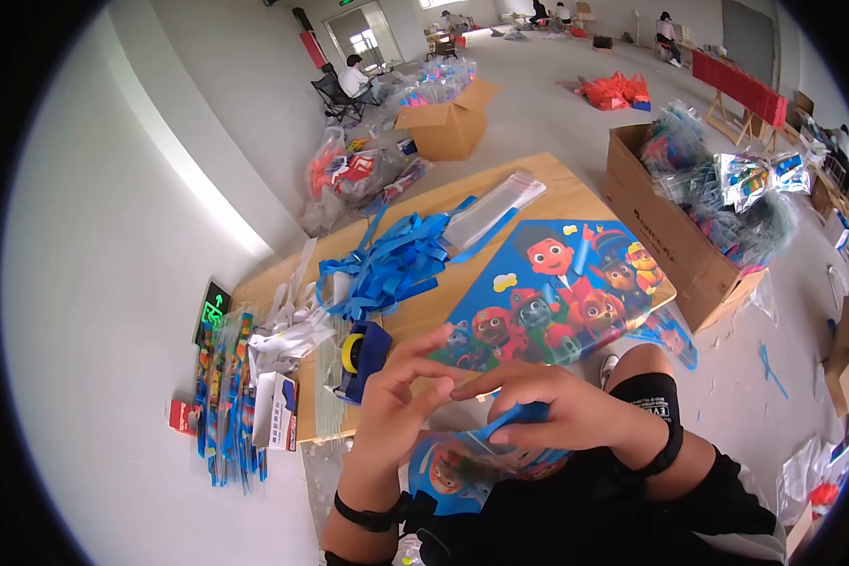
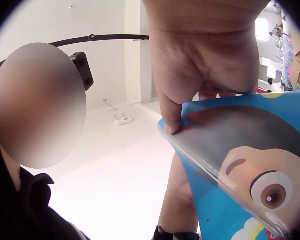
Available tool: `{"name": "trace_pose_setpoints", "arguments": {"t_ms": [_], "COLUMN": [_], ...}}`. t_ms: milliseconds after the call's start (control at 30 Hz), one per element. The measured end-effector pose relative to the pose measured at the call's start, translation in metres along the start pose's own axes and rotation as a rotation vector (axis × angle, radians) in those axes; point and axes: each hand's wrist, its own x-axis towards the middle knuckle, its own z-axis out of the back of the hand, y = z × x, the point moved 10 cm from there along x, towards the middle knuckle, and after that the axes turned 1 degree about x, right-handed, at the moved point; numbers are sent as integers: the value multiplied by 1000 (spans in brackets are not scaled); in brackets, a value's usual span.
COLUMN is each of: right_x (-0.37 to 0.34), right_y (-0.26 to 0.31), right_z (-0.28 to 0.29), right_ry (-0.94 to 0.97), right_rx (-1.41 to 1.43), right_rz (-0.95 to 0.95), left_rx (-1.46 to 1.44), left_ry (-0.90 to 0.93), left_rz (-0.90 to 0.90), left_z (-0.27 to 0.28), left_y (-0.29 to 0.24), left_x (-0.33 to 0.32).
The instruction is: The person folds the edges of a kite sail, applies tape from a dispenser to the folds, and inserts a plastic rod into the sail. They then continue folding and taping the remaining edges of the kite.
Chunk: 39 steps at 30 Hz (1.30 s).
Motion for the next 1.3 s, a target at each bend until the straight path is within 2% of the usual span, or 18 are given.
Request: {"name": "trace_pose_setpoints", "arguments": {"t_ms": [67, 133, 167, 233, 267, 300, 367, 500, 567, 600, 667, 800, 833, 900, 933, 1000, 1100, 1300], "right_x": [-1, -3, -2, 1, 2, 2, 1, -1, 0, 0, 4, 4, 4, 7, 11, 10, 12, 14], "right_y": [-6, -6, -2, 12, 12, 10, 8, 1, -8, -10, -1, -5, -4, -5, -6, -5, -5, -10], "right_z": [-2, -1, 0, -2, 1, 6, 12, 24, 21, 20, 18, 19, 22, 25, 27, 32, 31, 27], "right_ry": [9, -25, -28, 28, 26, -13, -54, -214, -154, -157, -165, -196, -213, -232, -236, -256, -251, -228], "right_rx": [2, 71, 74, 164, 166, 123, 79, -65, -80, -82, -103, -81, -138, -196, -219, -255, -223, -205], "right_rz": [-33, -9, -15, -25, -28, -40, -54, -74, -262, -264, -121, -239, -233, -229, -230, -246, -236, -206], "left_rx": [-47, 91, 89, 9, -107, -107, -15, 209, 158, 227, 225, 120, 119, 341, 335, 103, 234, 232], "left_ry": [-26, -135, -134, -309, -356, -354, -140, 6, -33, 3, -22, -126, -124, -67, -63, -65, -15, -34], "left_rz": [-44, -103, -97, -408, -426, -421, -443, -372, -221, -234, -202, -73, -73, -343, -343, -228, -144, -115], "left_z": [0, 7, 7, 27, 32, 35, 22, -15, -19, -21, -22, -20, -16, -12, -9, -7, -13, -12], "left_y": [-8, -19, -19, -53, -60, -69, -88, -87, -66, -62, -58, -51, -49, -71, -75, -79, -81, -66], "left_x": [0, -3, -3, -15, -16, -18, -17, -15, -10, -11, -9, -8, -6, -8, -10, -11, -9, 2]}}
